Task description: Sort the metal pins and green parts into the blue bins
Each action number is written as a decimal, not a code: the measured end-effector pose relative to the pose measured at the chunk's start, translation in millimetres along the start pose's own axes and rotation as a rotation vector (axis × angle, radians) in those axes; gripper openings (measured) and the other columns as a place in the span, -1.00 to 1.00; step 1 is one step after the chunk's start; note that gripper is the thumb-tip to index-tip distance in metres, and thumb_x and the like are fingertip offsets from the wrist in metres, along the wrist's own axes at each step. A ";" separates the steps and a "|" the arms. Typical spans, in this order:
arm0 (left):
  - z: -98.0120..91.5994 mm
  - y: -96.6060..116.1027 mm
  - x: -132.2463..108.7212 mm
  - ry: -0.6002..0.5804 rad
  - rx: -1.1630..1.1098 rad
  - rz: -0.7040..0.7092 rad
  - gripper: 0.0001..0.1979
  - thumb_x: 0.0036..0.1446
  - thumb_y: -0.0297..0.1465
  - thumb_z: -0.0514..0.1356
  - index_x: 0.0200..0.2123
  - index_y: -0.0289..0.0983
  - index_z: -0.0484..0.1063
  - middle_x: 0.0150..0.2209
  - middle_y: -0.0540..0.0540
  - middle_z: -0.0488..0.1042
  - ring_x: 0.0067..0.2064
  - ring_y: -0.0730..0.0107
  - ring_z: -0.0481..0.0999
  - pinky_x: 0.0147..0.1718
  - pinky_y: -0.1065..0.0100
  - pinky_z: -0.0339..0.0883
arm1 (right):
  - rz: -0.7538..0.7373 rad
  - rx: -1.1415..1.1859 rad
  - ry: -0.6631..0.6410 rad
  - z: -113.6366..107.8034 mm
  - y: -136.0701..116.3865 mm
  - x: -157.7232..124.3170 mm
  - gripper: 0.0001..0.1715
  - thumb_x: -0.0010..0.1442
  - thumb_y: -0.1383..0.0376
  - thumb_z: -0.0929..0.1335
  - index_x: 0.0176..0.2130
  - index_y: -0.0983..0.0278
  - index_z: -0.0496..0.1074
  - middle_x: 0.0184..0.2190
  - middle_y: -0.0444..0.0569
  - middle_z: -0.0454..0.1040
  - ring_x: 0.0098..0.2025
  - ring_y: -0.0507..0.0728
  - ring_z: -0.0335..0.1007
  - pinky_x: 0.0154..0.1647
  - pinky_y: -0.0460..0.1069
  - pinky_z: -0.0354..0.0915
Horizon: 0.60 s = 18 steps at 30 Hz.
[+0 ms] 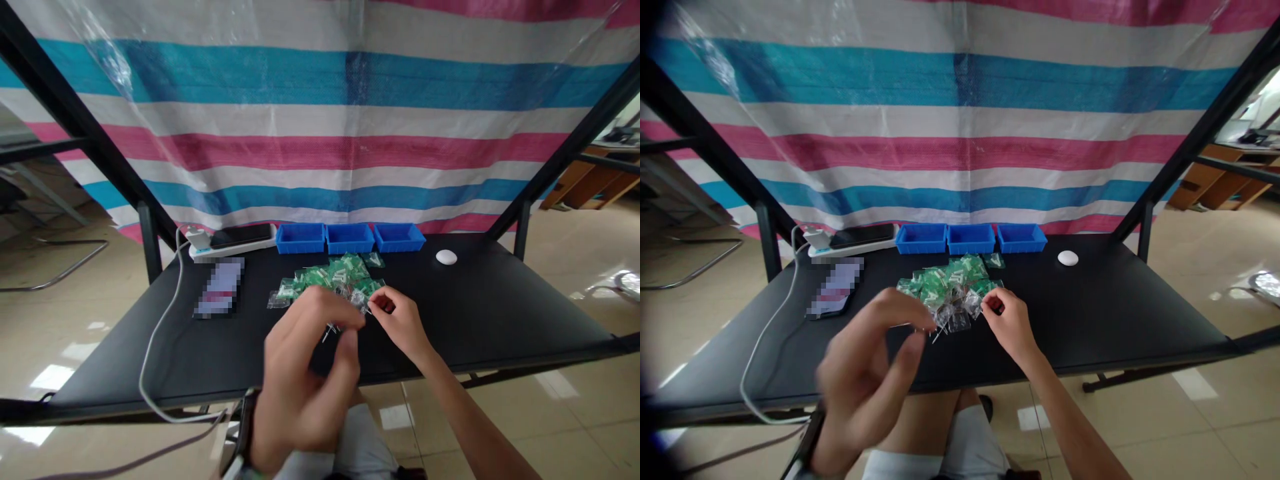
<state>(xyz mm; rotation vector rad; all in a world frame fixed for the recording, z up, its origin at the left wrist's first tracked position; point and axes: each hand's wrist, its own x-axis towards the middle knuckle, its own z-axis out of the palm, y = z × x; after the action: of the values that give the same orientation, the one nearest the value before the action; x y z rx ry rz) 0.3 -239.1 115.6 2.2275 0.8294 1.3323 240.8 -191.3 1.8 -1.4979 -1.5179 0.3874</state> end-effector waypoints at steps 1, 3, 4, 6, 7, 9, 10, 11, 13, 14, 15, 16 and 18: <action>5.7 -14.0 19.0 -0.051 -0.016 -0.042 -0.82 0.36 -0.46 0.14 -0.07 -0.16 0.52 -0.11 -0.13 0.61 -0.12 0.18 0.61 -0.14 0.17 0.56 | -0.007 0.005 0.007 -1.5 -0.8 2.5 -0.92 0.22 0.29 0.39 -0.35 0.17 0.49 -0.40 -0.07 0.56 -0.34 0.19 0.50 -0.29 0.06 0.38; 17.8 -46.0 48.6 -0.174 -0.032 -0.118 -0.83 0.30 -0.48 0.14 -0.12 -0.18 0.50 -0.15 -0.12 0.60 -0.13 0.19 0.61 -0.12 0.18 0.54 | -0.032 0.028 0.028 -5.1 -3.0 8.8 -0.90 0.22 0.28 0.39 -0.36 0.18 0.48 -0.39 -0.06 0.54 -0.33 0.18 0.48 -0.29 0.05 0.36; 23.9 -62.6 58.9 -0.207 -0.001 -0.152 -0.83 0.28 -0.47 0.15 -0.10 -0.20 0.49 -0.13 -0.14 0.59 -0.11 0.17 0.61 -0.08 0.15 0.53 | -0.043 0.060 0.030 -6.8 -4.5 13.1 -0.90 0.23 0.26 0.39 -0.35 0.19 0.48 -0.37 -0.06 0.53 -0.31 0.18 0.47 -0.27 0.05 0.36; 35.3 -93.4 72.9 -0.269 0.049 -0.172 -0.79 0.25 -0.41 0.24 -0.04 -0.21 0.50 -0.04 -0.18 0.57 -0.03 0.11 0.60 -0.02 0.11 0.51 | -0.040 0.174 0.009 -8.9 -8.4 24.8 -0.88 0.26 0.22 0.40 -0.32 0.19 0.48 -0.34 -0.06 0.53 -0.28 0.18 0.47 -0.22 0.05 0.37; 40.6 -106.7 78.4 -0.308 0.020 -0.168 -0.74 0.23 -0.36 0.29 0.00 -0.21 0.50 0.01 -0.19 0.57 0.00 0.10 0.60 -0.02 0.12 0.51 | -0.023 0.246 -0.007 -9.0 -10.6 32.5 -0.86 0.27 0.19 0.41 -0.30 0.19 0.48 -0.34 -0.06 0.53 -0.28 0.17 0.47 -0.21 0.05 0.38; 50.2 -128.2 90.5 -0.369 -0.107 -0.201 -0.65 0.20 -0.27 0.35 0.04 -0.21 0.49 -0.07 -0.15 0.60 -0.10 0.17 0.62 -0.14 0.20 0.52 | 0.029 0.395 -0.020 -7.2 -14.8 51.3 -0.80 0.25 0.13 0.45 -0.30 0.20 0.46 -0.38 -0.09 0.53 -0.33 0.16 0.47 -0.27 0.03 0.38; 54.3 -136.4 97.9 -0.387 -0.168 -0.230 -0.67 0.20 -0.26 0.36 0.00 -0.22 0.49 -0.16 -0.11 0.61 -0.17 0.22 0.62 -0.20 0.24 0.51 | 0.053 0.471 -0.020 -5.5 -16.5 62.1 -0.76 0.22 0.11 0.47 -0.32 0.20 0.45 -0.41 -0.10 0.53 -0.36 0.15 0.47 -0.31 0.02 0.38; 57.9 -143.2 106.3 -0.400 -0.228 -0.245 -0.75 0.21 -0.25 0.34 -0.12 -0.25 0.50 -0.24 -0.09 0.59 -0.23 0.27 0.60 -0.25 0.28 0.48 | 0.076 0.548 -0.012 -3.5 -17.8 73.3 -0.72 0.18 0.08 0.49 -0.33 0.20 0.44 -0.43 -0.11 0.52 -0.39 0.13 0.46 -0.36 0.01 0.37; 63.3 -153.5 125.6 -0.446 -0.381 -0.281 -0.77 0.24 -0.23 0.30 -0.30 -0.28 0.45 -0.37 -0.04 0.53 -0.33 0.36 0.55 -0.31 0.32 0.45 | 0.124 0.685 0.001 0.5 -19.2 96.0 -0.65 0.11 0.05 0.54 -0.33 0.20 0.43 -0.42 -0.12 0.53 -0.45 0.10 0.43 -0.45 -0.02 0.36; 65.1 -157.8 135.9 -0.446 -0.436 -0.292 -0.75 0.24 -0.22 0.31 -0.31 -0.28 0.44 -0.40 -0.02 0.51 -0.37 0.39 0.53 -0.33 0.34 0.44 | 0.151 0.745 0.006 2.3 -19.4 106.7 -0.62 0.07 0.04 0.56 -0.31 0.20 0.43 -0.41 -0.14 0.53 -0.47 0.08 0.41 -0.49 -0.03 0.35; 66.5 -161.9 146.2 -0.427 -0.466 -0.291 -0.74 0.22 -0.21 0.33 -0.33 -0.29 0.44 -0.41 -0.01 0.49 -0.41 0.43 0.51 -0.35 0.35 0.43 | 0.178 0.795 0.005 4.1 -19.2 116.7 -0.58 0.03 0.04 0.58 -0.28 0.20 0.44 -0.40 -0.15 0.53 -0.48 0.07 0.41 -0.52 -0.04 0.35; 67.4 -165.9 156.2 -0.427 -0.480 -0.283 -0.72 0.22 -0.20 0.33 -0.32 -0.30 0.45 -0.41 -0.02 0.50 -0.42 0.45 0.49 -0.37 0.37 0.41 | 0.203 0.834 -0.001 6.0 -18.8 125.6 -0.53 -0.01 0.03 0.59 -0.24 0.20 0.45 -0.40 -0.17 0.53 -0.50 0.06 0.40 -0.54 -0.05 0.35; 68.2 -174.5 174.9 -0.409 -0.494 -0.261 -0.67 0.21 -0.15 0.35 -0.31 -0.30 0.45 -0.40 -0.02 0.50 -0.46 0.49 0.46 -0.44 0.41 0.36 | 0.239 0.880 -0.030 10.6 -17.6 140.0 -0.46 -0.09 0.02 0.62 -0.22 0.21 0.46 -0.43 -0.20 0.49 -0.53 0.04 0.37 -0.59 -0.07 0.32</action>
<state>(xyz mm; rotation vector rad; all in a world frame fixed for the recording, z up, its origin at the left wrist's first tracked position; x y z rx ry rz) 76.1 4.3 89.3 1.8303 0.5425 0.8078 247.7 -64.4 63.9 -0.9497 -0.9638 1.0619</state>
